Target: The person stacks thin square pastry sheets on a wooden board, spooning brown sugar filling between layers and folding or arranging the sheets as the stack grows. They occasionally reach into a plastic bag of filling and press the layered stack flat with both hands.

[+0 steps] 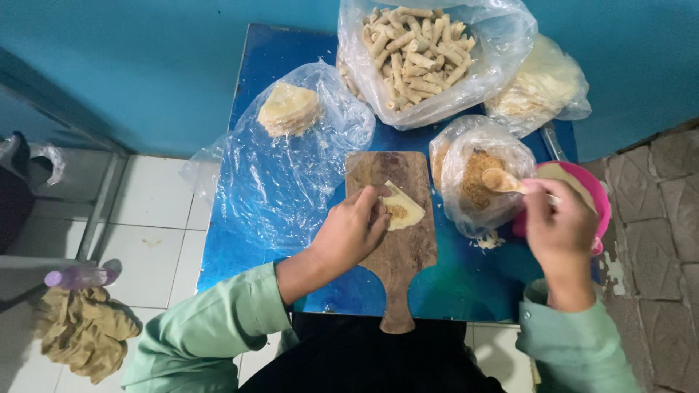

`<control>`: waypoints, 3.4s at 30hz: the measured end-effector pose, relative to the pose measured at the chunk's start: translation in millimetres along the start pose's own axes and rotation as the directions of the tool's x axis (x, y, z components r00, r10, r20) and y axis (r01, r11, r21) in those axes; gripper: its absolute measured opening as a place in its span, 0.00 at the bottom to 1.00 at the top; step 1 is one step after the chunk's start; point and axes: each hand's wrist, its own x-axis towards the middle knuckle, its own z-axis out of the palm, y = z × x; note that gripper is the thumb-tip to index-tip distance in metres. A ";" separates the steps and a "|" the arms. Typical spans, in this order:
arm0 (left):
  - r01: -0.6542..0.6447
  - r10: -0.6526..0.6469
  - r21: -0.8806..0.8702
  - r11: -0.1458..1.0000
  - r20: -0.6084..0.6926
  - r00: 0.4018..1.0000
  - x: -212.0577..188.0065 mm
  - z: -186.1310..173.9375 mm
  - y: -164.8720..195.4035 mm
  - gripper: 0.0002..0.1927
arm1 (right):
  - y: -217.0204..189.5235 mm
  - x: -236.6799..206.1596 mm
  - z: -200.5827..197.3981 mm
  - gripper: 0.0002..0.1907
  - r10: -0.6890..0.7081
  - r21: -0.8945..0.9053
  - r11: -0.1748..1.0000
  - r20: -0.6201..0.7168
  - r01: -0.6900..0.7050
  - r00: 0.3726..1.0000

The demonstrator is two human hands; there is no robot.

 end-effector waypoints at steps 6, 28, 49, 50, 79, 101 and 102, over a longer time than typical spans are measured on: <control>0.025 -0.025 -0.005 1.000 -0.028 0.999 2.6 9.9 -0.1 0.13 | -51.2 6.5 3.7 0.17 -0.494 -0.444 0.780 -0.003 0.441 0.870; -0.077 0.078 0.079 0.994 -0.003 0.997 14.9 10.8 -6.4 0.13 | -58.3 -0.8 77.3 0.12 -0.354 0.130 0.935 0.309 0.329 0.883; -0.180 0.145 0.403 0.897 0.118 0.982 12.0 4.8 1.9 0.13 | -60.4 6.0 69.0 0.14 -0.490 0.063 0.854 0.433 0.516 0.757; -0.170 0.134 0.400 0.901 0.117 0.984 11.7 4.4 3.0 0.12 | -60.1 6.0 70.2 0.12 -0.488 0.050 0.851 0.439 0.522 0.754; -0.074 0.093 0.267 0.961 -0.056 0.994 21.4 11.0 -1.6 0.09 | -58.3 12.4 94.9 0.07 -0.299 0.136 0.954 0.399 0.267 0.867; 0.062 -0.066 0.111 0.992 0.028 0.997 30.8 4.5 -16.6 0.05 | -50.4 23.3 102.5 0.07 -0.086 0.158 0.987 0.536 0.000 0.840; -0.038 0.040 0.139 0.990 -0.011 0.999 30.4 4.1 -16.8 0.06 | -50.6 21.7 102.3 0.06 -0.196 0.164 0.978 0.492 0.131 0.848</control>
